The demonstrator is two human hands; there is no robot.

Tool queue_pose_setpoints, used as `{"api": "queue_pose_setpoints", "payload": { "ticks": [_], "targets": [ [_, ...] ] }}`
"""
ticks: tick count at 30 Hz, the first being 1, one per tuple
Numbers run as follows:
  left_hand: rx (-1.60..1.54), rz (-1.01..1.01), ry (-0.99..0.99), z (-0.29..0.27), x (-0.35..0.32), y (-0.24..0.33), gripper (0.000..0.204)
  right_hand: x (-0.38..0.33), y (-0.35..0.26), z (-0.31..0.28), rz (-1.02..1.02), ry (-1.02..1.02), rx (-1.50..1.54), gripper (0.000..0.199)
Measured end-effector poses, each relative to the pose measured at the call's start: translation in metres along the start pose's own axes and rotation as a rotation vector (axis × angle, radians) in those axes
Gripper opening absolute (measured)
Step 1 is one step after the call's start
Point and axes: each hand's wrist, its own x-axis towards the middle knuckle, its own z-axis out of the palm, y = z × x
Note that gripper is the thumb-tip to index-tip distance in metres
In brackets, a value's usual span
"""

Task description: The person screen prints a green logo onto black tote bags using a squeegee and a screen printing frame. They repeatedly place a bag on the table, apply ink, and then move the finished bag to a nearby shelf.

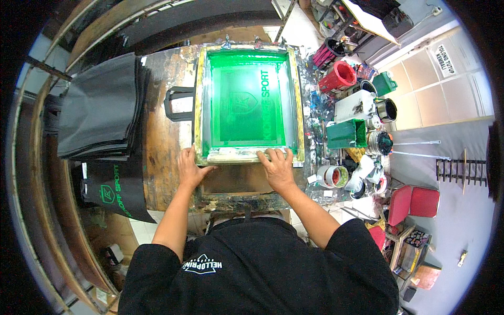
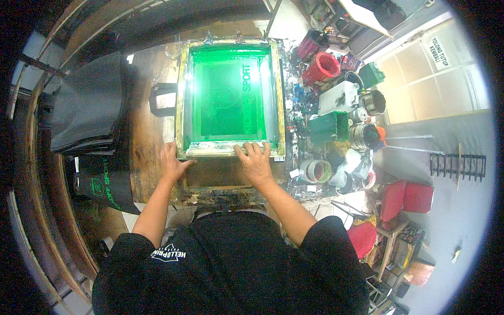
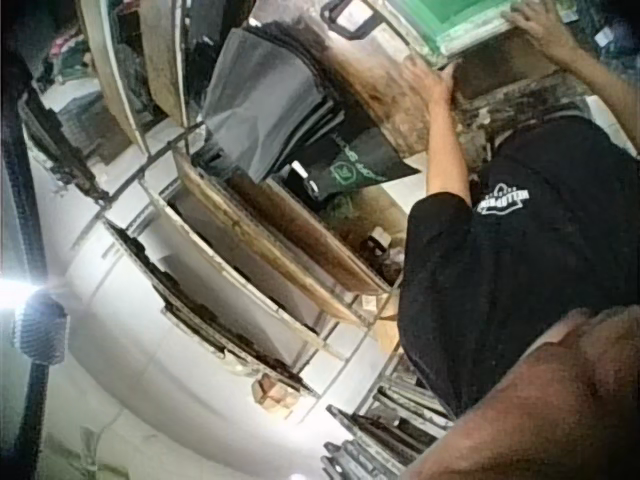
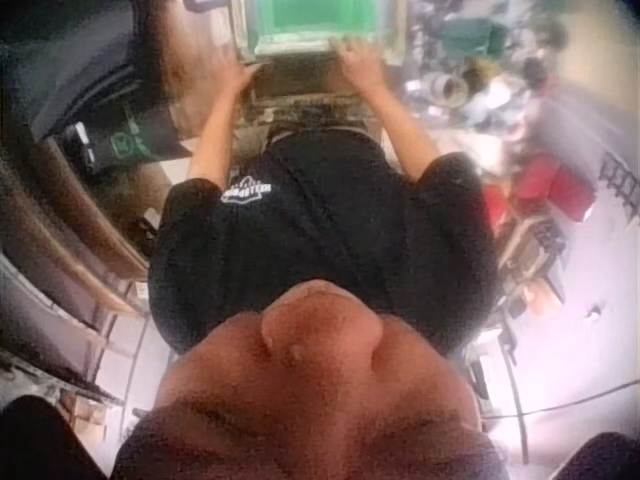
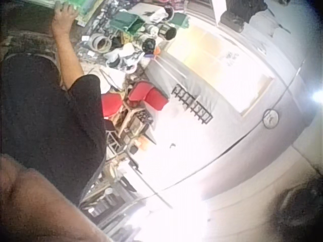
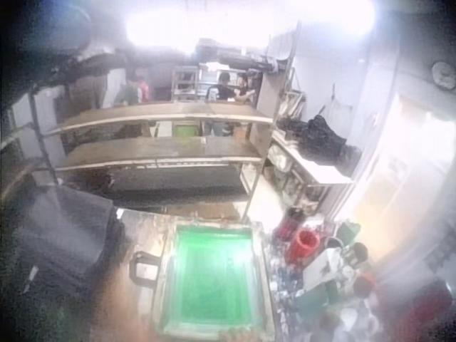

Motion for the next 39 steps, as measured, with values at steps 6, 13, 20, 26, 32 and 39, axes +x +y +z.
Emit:
{"api": "queue_pose_setpoints", "payload": {
  "ticks": [6, 13, 20, 26, 32, 39],
  "targets": [
    [-0.086, 0.048, 0.100, 0.019, -0.004, -0.018, 0.103, 0.010, 0.000, -0.010, 0.032, -0.029, 0.030, 0.049],
    [-0.188, -0.015, 0.128, -0.003, -0.008, -0.006, 0.107, 0.027, -0.013, -0.055, 0.067, -0.032, 0.006, 0.053],
    [-0.971, -0.092, 0.139, -0.054, 0.006, 0.037, 0.093, 0.071, -0.016, -0.124, -0.001, 0.077, -0.049, 0.049],
    [-1.017, 0.036, 0.399, -0.130, 0.059, 0.090, 0.078, 0.148, -0.011, -0.186, -0.043, 0.313, -0.117, 0.044],
    [-1.017, 0.083, 0.469, -0.182, 0.116, 0.125, 0.062, 0.232, 0.013, -0.222, -0.077, 0.523, -0.221, 0.054],
    [-0.765, -0.138, 0.416, -0.058, 0.093, 0.026, 0.078, 0.256, 0.017, -0.227, -0.105, 0.542, -0.203, 0.062]
  ]
}}
